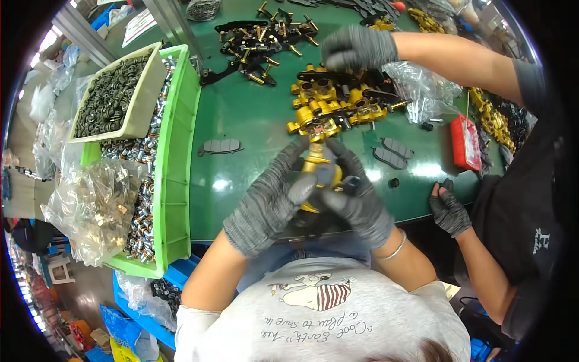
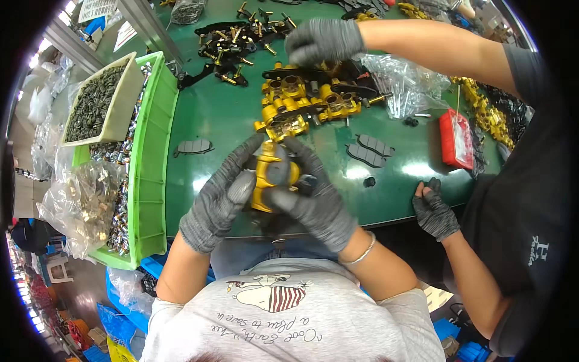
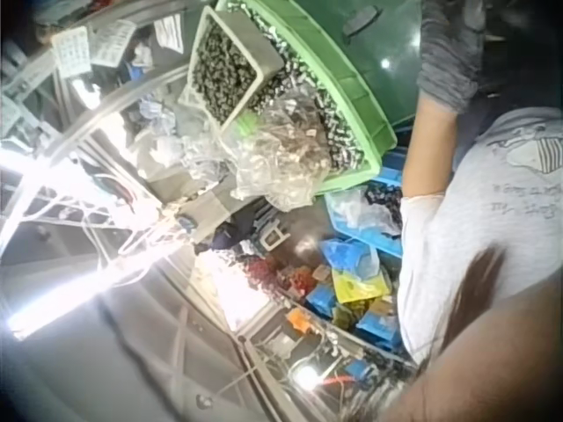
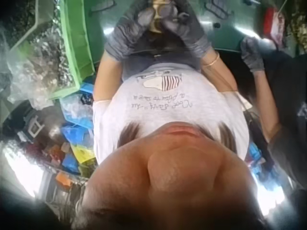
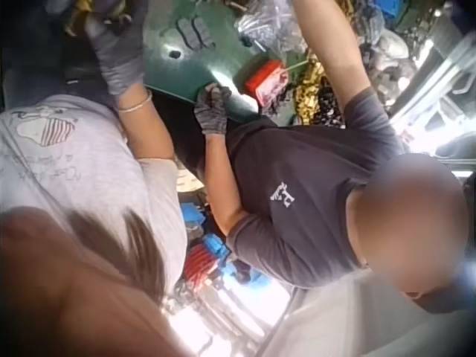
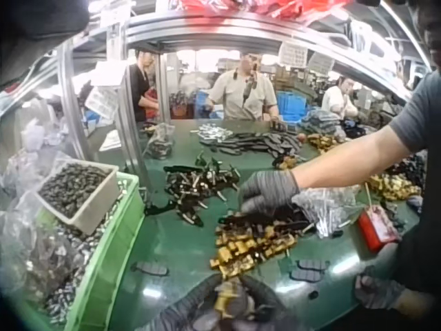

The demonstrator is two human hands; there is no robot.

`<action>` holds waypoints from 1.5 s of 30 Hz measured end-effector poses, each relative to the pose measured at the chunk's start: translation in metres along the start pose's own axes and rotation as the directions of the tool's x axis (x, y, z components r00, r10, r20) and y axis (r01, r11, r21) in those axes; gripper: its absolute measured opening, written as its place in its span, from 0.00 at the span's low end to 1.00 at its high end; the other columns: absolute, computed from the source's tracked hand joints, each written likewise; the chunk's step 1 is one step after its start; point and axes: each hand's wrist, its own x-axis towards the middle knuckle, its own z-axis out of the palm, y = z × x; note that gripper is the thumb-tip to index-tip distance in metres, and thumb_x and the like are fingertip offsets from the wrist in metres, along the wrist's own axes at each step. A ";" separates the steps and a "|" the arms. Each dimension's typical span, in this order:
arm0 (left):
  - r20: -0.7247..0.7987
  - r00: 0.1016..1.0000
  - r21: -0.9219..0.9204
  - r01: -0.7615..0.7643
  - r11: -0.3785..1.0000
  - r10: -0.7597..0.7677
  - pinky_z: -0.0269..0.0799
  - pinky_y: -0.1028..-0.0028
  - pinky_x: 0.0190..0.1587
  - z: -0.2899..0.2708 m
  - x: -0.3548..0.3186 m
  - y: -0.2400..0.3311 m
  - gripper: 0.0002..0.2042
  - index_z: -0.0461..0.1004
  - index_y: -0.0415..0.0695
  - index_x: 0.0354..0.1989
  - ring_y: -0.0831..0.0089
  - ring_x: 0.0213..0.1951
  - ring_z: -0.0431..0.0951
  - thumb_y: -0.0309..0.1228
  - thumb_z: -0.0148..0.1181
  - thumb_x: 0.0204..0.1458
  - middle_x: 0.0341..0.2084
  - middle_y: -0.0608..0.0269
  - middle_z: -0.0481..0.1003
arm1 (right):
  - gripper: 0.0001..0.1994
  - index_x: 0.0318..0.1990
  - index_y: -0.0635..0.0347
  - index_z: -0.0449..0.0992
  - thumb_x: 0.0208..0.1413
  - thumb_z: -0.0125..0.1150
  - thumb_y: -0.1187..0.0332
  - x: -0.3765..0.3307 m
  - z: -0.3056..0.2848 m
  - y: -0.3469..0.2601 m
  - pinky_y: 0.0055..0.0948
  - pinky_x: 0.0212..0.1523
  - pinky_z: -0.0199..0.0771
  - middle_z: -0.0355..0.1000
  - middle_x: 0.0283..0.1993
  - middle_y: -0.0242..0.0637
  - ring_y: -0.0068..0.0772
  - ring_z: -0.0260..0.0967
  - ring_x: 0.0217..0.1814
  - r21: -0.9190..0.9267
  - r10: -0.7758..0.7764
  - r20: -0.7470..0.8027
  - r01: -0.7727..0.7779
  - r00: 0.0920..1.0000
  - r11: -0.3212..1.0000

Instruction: Assembling gold-colored metal brake calipers by manually inserting brake pads and hardware pins.

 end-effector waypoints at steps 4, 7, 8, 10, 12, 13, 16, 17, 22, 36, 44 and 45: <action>0.356 0.911 -0.166 0.280 0.946 -0.207 0.72 0.73 0.46 -0.020 0.004 0.026 0.28 0.62 0.47 0.60 0.67 0.49 0.72 0.43 0.58 0.52 0.48 0.54 0.71 | 0.31 0.59 0.59 0.62 0.49 0.64 0.59 -0.003 -0.033 -0.024 0.28 0.52 0.70 0.67 0.52 0.40 0.34 0.67 0.51 0.214 0.275 -0.072 -0.255 0.959 0.943; 0.070 0.989 0.423 -0.151 0.894 0.133 0.69 0.68 0.51 -0.024 0.025 0.012 0.27 0.63 0.46 0.59 0.55 0.47 0.73 0.37 0.60 0.50 0.50 0.49 0.69 | 0.29 0.56 0.58 0.65 0.49 0.63 0.55 0.001 -0.062 -0.032 0.34 0.50 0.73 0.70 0.48 0.43 0.38 0.69 0.49 0.421 0.447 -0.092 -0.372 0.890 0.827; 0.062 0.989 0.412 -0.149 0.899 0.136 0.69 0.68 0.51 -0.022 0.033 0.005 0.27 0.63 0.46 0.59 0.55 0.47 0.73 0.37 0.60 0.50 0.50 0.49 0.69 | 0.26 0.54 0.58 0.66 0.50 0.61 0.56 0.007 -0.074 -0.039 0.37 0.49 0.73 0.71 0.46 0.42 0.39 0.70 0.48 0.488 0.372 -0.110 -0.276 0.922 0.828; 0.106 0.943 0.716 -0.292 0.634 0.315 0.71 0.67 0.50 -0.011 0.051 -0.012 0.28 0.64 0.46 0.58 0.55 0.48 0.73 0.35 0.62 0.47 0.52 0.51 0.67 | 0.24 0.52 0.59 0.67 0.51 0.60 0.56 0.020 -0.093 -0.054 0.40 0.49 0.74 0.72 0.44 0.42 0.41 0.70 0.48 0.540 0.297 -0.140 -0.179 0.945 0.823; 0.144 0.906 0.825 -0.331 0.458 0.397 0.71 0.67 0.49 -0.004 0.062 -0.022 0.29 0.64 0.46 0.58 0.56 0.49 0.73 0.34 0.64 0.45 0.54 0.52 0.66 | 0.21 0.52 0.58 0.67 0.53 0.58 0.58 0.041 -0.104 -0.075 0.45 0.50 0.73 0.72 0.43 0.40 0.42 0.70 0.48 0.438 0.079 -0.315 0.071 0.946 0.896; 0.140 0.919 0.812 -0.319 0.489 0.368 0.72 0.66 0.48 -0.001 0.067 -0.026 0.28 0.65 0.47 0.57 0.55 0.47 0.73 0.32 0.64 0.44 0.53 0.51 0.66 | 0.21 0.52 0.58 0.67 0.53 0.58 0.58 0.056 -0.112 -0.081 0.45 0.50 0.73 0.72 0.43 0.40 0.42 0.70 0.48 0.432 0.074 -0.316 0.074 0.946 0.899; 0.154 0.936 0.769 -0.315 0.557 0.317 0.72 0.64 0.47 0.007 0.082 -0.036 0.26 0.67 0.47 0.54 0.53 0.44 0.74 0.30 0.64 0.43 0.51 0.51 0.67 | 0.18 0.50 0.56 0.68 0.55 0.56 0.59 0.108 -0.138 -0.095 0.45 0.50 0.73 0.71 0.45 0.40 0.44 0.69 0.49 0.255 -0.038 -0.497 0.188 0.867 0.948; 0.155 0.944 0.749 -0.304 0.588 0.291 0.72 0.64 0.47 0.008 0.083 -0.039 0.25 0.67 0.47 0.53 0.53 0.44 0.73 0.30 0.64 0.43 0.50 0.50 0.67 | 0.17 0.50 0.57 0.69 0.55 0.55 0.60 0.129 -0.151 -0.092 0.48 0.51 0.72 0.71 0.47 0.42 0.45 0.68 0.51 0.277 0.012 -0.568 0.177 0.823 0.944; 0.176 0.952 0.690 -0.301 0.658 0.250 0.72 0.62 0.44 0.007 0.076 -0.040 0.21 0.69 0.45 0.47 0.51 0.40 0.73 0.29 0.64 0.42 0.45 0.49 0.67 | 0.14 0.45 0.59 0.69 0.57 0.52 0.60 0.205 -0.157 -0.092 0.52 0.53 0.70 0.70 0.49 0.44 0.48 0.67 0.52 0.355 0.146 -0.640 0.122 0.754 0.927; 0.342 0.905 0.146 0.214 0.966 -0.253 0.73 0.71 0.41 -0.056 0.059 -0.028 0.24 0.69 0.40 0.49 0.70 0.36 0.75 0.29 0.66 0.40 0.41 0.56 0.73 | 0.19 0.53 0.54 0.71 0.54 0.57 0.62 0.202 -0.069 -0.087 0.33 0.51 0.69 0.69 0.51 0.39 0.36 0.68 0.49 -0.821 -0.289 0.240 0.353 0.927 0.448; 0.286 0.931 0.176 0.181 0.968 -0.226 0.74 0.76 0.40 -0.076 0.045 -0.027 0.29 0.65 0.35 0.55 0.73 0.39 0.75 0.37 0.65 0.46 0.44 0.56 0.73 | 0.18 0.51 0.55 0.71 0.53 0.56 0.61 0.133 -0.015 -0.046 0.40 0.54 0.65 0.69 0.48 0.43 0.45 0.64 0.52 -0.808 -0.239 0.586 0.581 0.774 -0.098; 0.269 0.915 -0.025 0.318 0.948 -0.300 0.73 0.75 0.42 -0.077 0.043 -0.029 0.30 0.64 0.36 0.56 0.71 0.40 0.75 0.38 0.65 0.46 0.45 0.56 0.73 | 0.18 0.51 0.55 0.71 0.53 0.56 0.61 0.124 -0.013 -0.044 0.41 0.54 0.65 0.68 0.47 0.44 0.45 0.63 0.53 -0.801 -0.266 0.593 0.592 0.760 -0.092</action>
